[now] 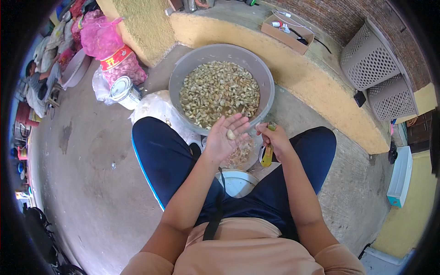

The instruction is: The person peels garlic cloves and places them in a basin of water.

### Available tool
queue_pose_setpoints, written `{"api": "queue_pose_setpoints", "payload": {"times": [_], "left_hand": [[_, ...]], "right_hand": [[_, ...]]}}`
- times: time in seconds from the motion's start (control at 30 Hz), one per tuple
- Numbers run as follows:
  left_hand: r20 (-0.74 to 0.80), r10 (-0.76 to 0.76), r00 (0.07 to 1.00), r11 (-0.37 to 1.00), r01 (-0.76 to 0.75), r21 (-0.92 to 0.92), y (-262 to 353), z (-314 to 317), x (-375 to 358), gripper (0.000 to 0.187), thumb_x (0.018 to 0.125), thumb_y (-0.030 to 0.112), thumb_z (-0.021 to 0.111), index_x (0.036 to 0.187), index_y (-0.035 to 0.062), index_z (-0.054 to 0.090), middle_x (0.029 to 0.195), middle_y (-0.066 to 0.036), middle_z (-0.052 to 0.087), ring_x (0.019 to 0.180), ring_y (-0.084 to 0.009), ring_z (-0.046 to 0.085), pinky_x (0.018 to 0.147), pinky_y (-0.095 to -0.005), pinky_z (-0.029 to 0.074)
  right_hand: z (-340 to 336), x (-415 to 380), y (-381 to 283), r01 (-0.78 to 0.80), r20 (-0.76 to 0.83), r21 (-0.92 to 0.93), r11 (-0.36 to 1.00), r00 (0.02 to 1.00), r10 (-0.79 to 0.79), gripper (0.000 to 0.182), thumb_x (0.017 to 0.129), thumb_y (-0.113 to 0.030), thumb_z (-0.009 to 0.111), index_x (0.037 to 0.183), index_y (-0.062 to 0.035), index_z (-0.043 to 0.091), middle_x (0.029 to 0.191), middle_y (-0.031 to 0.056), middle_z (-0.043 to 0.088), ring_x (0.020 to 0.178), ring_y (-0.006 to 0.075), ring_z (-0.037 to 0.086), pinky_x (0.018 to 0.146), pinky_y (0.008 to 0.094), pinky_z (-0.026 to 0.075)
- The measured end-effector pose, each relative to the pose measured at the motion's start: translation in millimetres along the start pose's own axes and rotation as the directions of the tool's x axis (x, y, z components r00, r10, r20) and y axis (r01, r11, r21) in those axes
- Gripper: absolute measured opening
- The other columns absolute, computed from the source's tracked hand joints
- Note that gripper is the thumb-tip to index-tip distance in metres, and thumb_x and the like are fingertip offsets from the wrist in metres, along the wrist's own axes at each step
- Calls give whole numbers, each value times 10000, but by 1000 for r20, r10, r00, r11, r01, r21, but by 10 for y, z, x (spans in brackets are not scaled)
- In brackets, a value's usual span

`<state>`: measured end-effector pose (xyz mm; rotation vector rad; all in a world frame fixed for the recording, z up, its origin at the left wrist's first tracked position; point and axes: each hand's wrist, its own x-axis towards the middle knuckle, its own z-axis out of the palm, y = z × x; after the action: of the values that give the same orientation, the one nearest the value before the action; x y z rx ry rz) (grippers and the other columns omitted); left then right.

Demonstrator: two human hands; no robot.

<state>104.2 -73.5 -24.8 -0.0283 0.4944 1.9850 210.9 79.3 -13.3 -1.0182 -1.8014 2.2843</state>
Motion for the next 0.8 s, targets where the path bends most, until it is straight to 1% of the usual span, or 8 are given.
{"api": "queue_pose_setpoints", "payload": {"times": [0.03, 0.13, 0.23, 0.33, 0.43, 0.53, 0.63, 0.8], "left_hand": [[-39, 17, 999, 999, -16, 32, -12, -50, 20, 462, 888, 369, 322, 1178, 22, 412, 1142, -144, 480, 1075, -267, 454, 834, -401, 406], [-133, 71, 989, 938, -21, 347, -77, -234, 103, 385, 865, 261, 416, 1161, 15, 420, 976, -79, 542, 871, -189, 536, 695, -311, 443], [-167, -10, 986, 807, 107, 580, -100, -293, 104, 347, 811, 182, 527, 1118, 30, 475, 803, -7, 535, 631, -107, 505, 544, -228, 404], [-121, 251, 960, 392, 14, 920, -185, -187, 98, 271, 753, 142, 607, 1004, 45, 573, 689, 23, 505, 522, -79, 454, 472, -205, 357], [67, 346, 936, 71, -98, 993, -212, -131, 53, 190, 717, 133, 634, 894, 64, 629, 645, 0, 491, 533, -104, 458, 484, -232, 356], [226, 437, 871, -120, -193, 974, -244, -142, 44, 169, 696, 115, 632, 859, 69, 637, 612, -41, 478, 539, -151, 479, 498, -270, 377], [266, 445, 855, -190, -200, 961, -230, -98, 26, 165, 679, 104, 628, 842, 76, 634, 626, -83, 490, 552, -203, 500, 519, -301, 401], [257, 424, 869, -262, -154, 953, -191, -125, 45, 136, 685, 121, 616, 804, 56, 623, 666, -105, 515, 589, -252, 529, 543, -332, 422]], "right_hand": [[22, -41, -41, -12, 12, 41, 999, 1000, 12, 160, 761, -188, 610, 764, -36, 560, 512, -54, 393, 437, 47, 351, 445, 205, 314], [33, -31, -3, 17, 45, 60, 998, 999, -20, 156, 752, -174, 628, 787, -31, 577, 531, -53, 417, 449, 47, 364, 451, 202, 324], [21, 26, 66, 11, 75, 37, 999, 997, -14, 166, 738, -135, 644, 842, -13, 600, 622, -14, 523, 462, 59, 399, 438, 205, 349], [58, -6, 40, 26, 43, -82, 996, 999, -22, 167, 731, -128, 645, 850, -15, 611, 633, -19, 532, 472, 56, 411, 440, 201, 348], [40, 52, 132, 91, 73, -151, 984, 994, -81, 180, 711, -141, 656, 834, -16, 617, 634, -1, 546, 492, 62, 448, 450, 212, 368], [52, 72, 161, 134, 30, -433, 891, 991, -134, 203, 698, -166, 662, 826, -14, 621, 622, 18, 549, 512, 72, 479, 462, 224, 389], [79, 84, 152, 127, 46, -443, 888, 992, -119, 227, 692, -191, 665, 824, -12, 623, 629, 36, 567, 547, 89, 506, 503, 244, 410], [148, 76, 99, 193, 47, -468, 862, 980, -194, 226, 696, -189, 656, 831, -11, 626, 674, 43, 601, 591, 103, 518, 572, 255, 417]]}}
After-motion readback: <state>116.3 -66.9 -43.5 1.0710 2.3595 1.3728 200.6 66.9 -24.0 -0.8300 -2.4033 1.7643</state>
